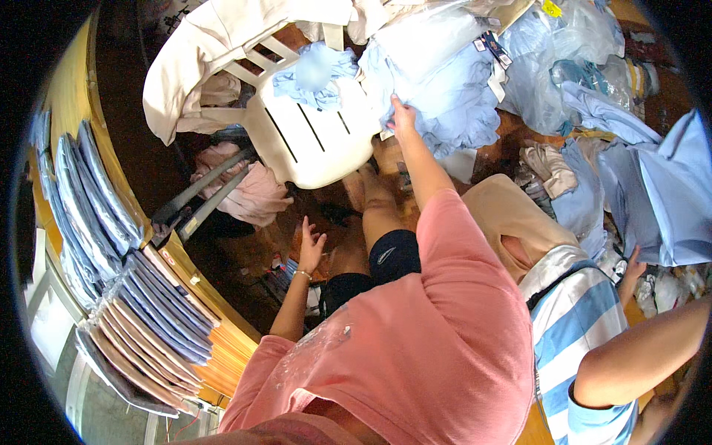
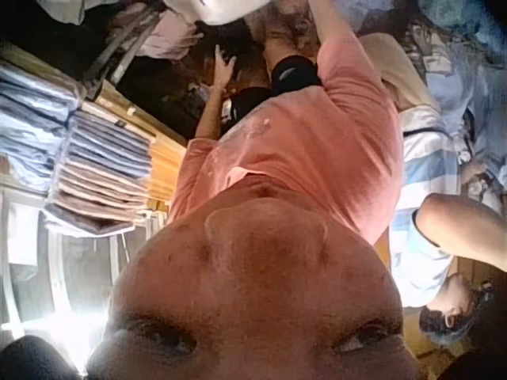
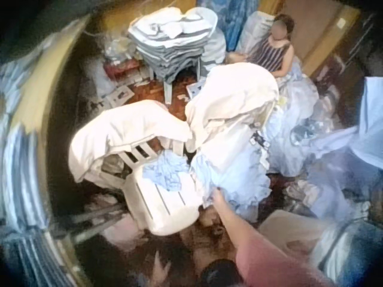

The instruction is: The person folds blue garments at a wooden table, using a cardboard template to ensure uniform size, and then places the folded items into clear plastic bags.

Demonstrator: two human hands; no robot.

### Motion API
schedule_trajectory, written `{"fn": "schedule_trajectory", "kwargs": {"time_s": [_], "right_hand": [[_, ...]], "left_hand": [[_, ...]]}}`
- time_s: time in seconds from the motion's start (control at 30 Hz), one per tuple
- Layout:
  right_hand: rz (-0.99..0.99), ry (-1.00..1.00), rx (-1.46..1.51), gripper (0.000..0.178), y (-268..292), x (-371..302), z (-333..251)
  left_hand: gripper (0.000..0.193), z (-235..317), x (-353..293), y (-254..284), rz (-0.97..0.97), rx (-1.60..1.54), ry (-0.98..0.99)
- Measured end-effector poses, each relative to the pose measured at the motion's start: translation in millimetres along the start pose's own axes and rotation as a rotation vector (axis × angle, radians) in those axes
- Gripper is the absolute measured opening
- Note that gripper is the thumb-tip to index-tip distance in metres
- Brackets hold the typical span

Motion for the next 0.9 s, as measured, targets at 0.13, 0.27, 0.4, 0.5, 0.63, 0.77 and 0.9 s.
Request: {"fn": "schedule_trajectory", "kwargs": {"time_s": [0.13, 0.27, 0.4, 0.5, 0.63, 0.77, 0.9], "right_hand": [[-0.257, 0.247, -0.232, 0.032, -18, -12, -55], [-0.346, 0.252, 0.17, 0.03, 16, -44, -120], [-0.32, 0.391, -0.025, 0.029, 71, -109, -208], [-0.249, 0.462, -0.187, 0.03, 106, -131, -237], [-0.302, 0.543, -0.339, 0.037, 112, -130, -269], [-0.352, 0.475, -0.302, 0.038, 114, -59, -292], [-0.35, 0.476, -0.289, 0.042, 100, -51, -333]], "left_hand": [[0.069, -3, -16, 18, 0.049, -0.09, 0.041], [0.062, -12, -34, 30, 0.051, -0.033, 0.034], [0.054, 5, -52, 38, 0.029, -0.036, 0.014], [0.049, 34, -61, 36, 0.003, -0.002, -0.064], [0.043, 68, -59, 27, 0.015, -0.06, -0.304], [0.041, 117, -73, 27, -0.006, 0.107, -0.339], [0.042, 99, -81, 36, 0.016, 0.141, -0.315]]}}
Point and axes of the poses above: each hand's wrist, its own x-axis towards the middle knuckle, its own y-axis out of the back of the hand, z = x × y, the point moved 8 cm from there along x, towards the middle knuckle, and after that the axes turned 6 degrees about y, right-handed, at the moved point
